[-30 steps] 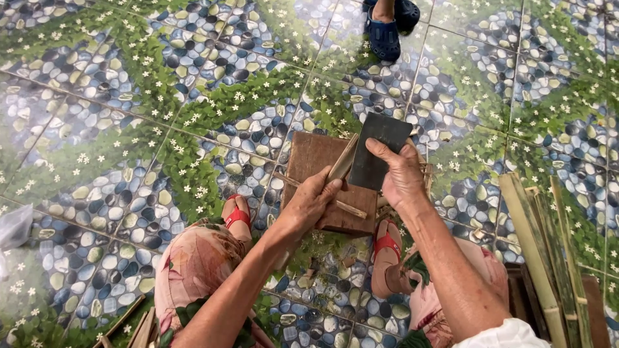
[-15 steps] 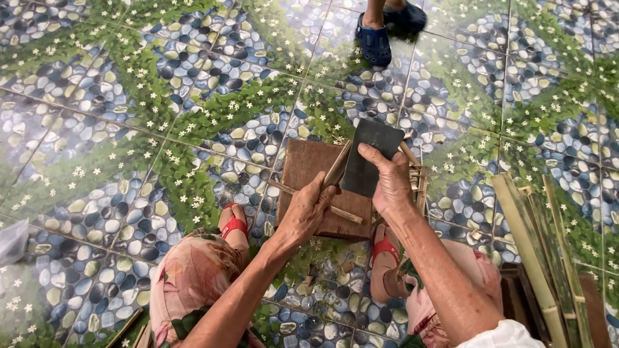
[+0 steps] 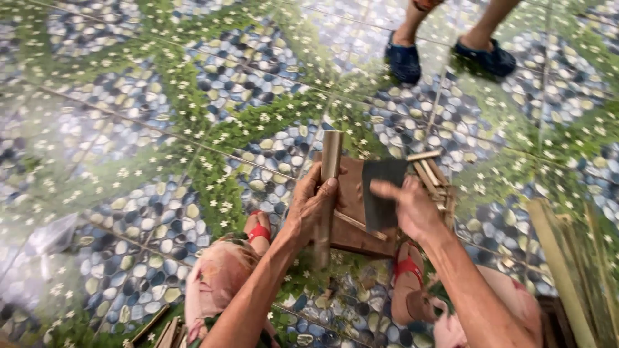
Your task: The person sands a small wooden dowel by hand with sandpaper to smooth its surface, rotating the dowel as they work, then removes debris from the dowel.
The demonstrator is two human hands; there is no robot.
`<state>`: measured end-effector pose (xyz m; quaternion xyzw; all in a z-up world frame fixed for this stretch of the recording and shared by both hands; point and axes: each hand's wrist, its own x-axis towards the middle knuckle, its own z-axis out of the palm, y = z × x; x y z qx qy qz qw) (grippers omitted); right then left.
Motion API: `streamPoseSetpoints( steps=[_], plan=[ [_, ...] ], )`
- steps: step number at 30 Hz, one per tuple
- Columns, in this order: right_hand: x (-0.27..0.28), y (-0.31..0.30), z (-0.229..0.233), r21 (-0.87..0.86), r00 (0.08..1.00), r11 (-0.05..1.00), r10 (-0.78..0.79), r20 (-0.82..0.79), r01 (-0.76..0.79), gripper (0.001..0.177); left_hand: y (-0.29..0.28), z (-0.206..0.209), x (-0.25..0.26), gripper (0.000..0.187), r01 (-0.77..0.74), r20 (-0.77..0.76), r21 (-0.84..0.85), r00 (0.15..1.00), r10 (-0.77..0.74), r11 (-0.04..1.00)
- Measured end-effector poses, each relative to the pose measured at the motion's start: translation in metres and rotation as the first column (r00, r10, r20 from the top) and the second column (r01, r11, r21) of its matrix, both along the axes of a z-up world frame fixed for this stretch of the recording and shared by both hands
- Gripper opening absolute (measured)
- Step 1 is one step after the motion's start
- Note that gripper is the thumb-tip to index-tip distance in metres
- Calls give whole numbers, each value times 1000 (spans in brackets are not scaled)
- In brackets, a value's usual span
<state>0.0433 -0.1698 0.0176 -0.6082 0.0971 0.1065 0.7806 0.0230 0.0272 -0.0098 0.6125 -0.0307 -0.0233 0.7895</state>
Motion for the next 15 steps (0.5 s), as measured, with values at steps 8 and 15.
streamPoseSetpoints(
  steps=[8,15],
  plan=[
    [-31,21,-51,-423,794,747,600,96,-513,35,5,9,4,34,-100,-42,-281,995,92,955],
    [-32,20,-57,-571,650,564,757,68,-597,33,19,26,4,34,-306,72,-107,947,314,946]
  ],
)
